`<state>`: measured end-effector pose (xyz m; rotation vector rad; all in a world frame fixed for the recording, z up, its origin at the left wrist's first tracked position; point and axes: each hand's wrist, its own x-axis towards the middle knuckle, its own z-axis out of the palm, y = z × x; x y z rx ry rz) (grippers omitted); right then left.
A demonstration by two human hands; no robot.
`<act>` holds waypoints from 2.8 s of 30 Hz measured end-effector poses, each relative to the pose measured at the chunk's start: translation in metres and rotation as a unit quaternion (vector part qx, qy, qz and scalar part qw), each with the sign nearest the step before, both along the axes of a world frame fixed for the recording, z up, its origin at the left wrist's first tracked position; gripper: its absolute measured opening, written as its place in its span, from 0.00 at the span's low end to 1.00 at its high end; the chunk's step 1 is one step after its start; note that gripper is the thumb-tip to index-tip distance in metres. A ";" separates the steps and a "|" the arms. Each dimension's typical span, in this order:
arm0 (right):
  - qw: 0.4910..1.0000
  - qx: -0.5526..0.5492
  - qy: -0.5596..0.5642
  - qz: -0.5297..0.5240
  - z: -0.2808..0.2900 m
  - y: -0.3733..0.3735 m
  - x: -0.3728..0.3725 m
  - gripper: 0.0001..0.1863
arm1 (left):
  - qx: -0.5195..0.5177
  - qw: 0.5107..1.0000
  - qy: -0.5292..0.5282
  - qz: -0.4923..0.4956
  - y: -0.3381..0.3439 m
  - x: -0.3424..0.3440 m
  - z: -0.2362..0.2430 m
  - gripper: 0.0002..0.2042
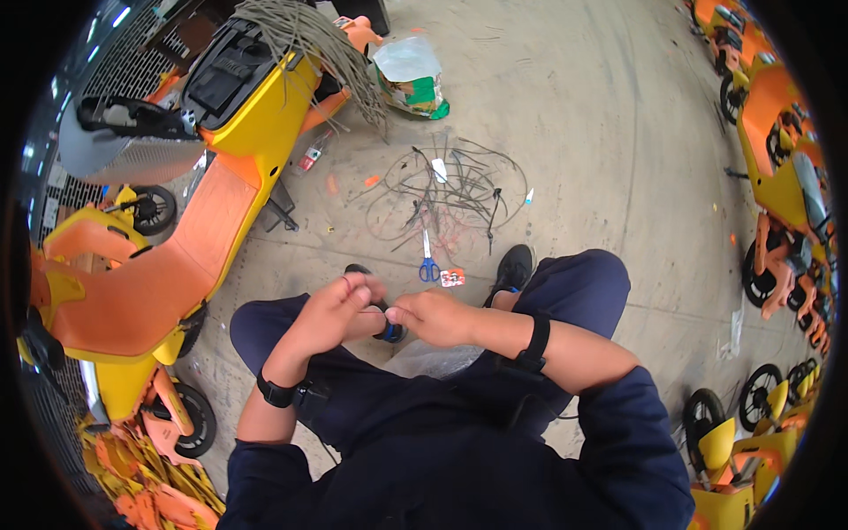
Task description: The person trims and strips electrical wires using scissors, then aligns and prepares them for connection while sitting on the floor next to motorcycles.
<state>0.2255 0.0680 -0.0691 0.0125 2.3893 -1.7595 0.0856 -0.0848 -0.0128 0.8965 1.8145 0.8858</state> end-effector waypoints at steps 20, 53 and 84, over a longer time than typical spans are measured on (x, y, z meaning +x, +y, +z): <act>0.891 0.224 0.274 -0.285 0.048 0.079 0.012 0.04 | 0.260 0.929 -0.205 0.167 -0.024 -0.092 0.002 0.27; 0.650 0.574 0.297 -0.400 0.204 0.229 0.092 0.13 | 0.137 0.946 0.276 0.096 -0.081 -0.100 -0.012 0.10; 0.953 -0.142 -0.161 -0.215 0.022 0.146 -0.142 0.08 | -0.054 0.994 -0.089 0.030 0.154 -0.104 -0.095 0.11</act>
